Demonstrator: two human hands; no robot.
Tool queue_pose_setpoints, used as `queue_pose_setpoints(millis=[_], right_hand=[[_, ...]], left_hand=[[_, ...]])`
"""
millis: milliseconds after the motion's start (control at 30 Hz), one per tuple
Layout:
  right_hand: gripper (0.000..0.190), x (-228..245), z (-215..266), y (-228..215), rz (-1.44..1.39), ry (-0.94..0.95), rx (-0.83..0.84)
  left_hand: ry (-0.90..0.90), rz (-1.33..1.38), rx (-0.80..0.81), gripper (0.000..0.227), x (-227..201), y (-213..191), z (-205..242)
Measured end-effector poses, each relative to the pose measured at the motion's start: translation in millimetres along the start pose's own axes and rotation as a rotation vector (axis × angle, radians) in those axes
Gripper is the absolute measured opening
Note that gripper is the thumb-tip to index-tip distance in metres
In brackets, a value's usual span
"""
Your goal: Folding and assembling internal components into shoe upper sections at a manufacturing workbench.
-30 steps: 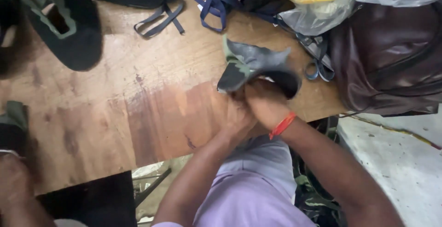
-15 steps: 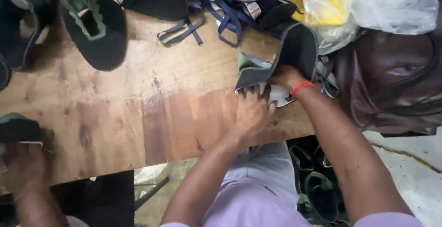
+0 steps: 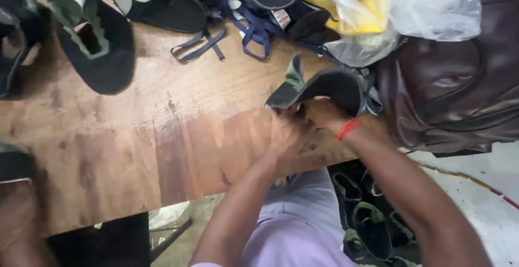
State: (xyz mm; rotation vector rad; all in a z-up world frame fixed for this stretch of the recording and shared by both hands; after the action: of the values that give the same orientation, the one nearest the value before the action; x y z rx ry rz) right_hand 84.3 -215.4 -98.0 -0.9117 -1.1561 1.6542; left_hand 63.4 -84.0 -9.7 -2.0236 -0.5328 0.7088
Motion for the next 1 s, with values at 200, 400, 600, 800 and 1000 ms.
queue_pose_setpoints(millis=[200, 400, 600, 800, 1000], right_hand=[[0.027, 53, 61, -126, -0.394, 0.069, -0.720], [0.031, 46, 50, -99, -0.469, 0.168, -0.710], [0.039, 48, 59, -108, -0.373, 0.092, -0.731], [0.041, 46, 70, -106, -0.374, -0.040, -0.701], [0.025, 28, 34, -25, -0.372, 0.208, -0.219]], left_hand=[[-0.150, 0.737, -0.046, 0.041, -4, -72, -20], [-0.011, 0.577, 0.101, 0.040, -21, -97, -17], [0.125, 0.390, 0.238, 0.039, -12, -101, -12], [0.267, 0.227, 0.165, 0.048, -9, -114, -16], [0.246, 0.230, 0.096, 0.050, -16, -121, -35]])
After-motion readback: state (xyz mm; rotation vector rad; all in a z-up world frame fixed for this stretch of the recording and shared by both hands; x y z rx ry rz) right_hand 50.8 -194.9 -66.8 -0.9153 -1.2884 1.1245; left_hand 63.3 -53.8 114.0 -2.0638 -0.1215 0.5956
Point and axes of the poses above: each hand's wrist, its own z-axis away from the middle knuckle, its own y-axis out of the palm, x = y × z, the point moved 7 cm from there along -z, towards the middle knuckle, and after that the axes turned 12 degrees about -z, right-handed, at the moved point
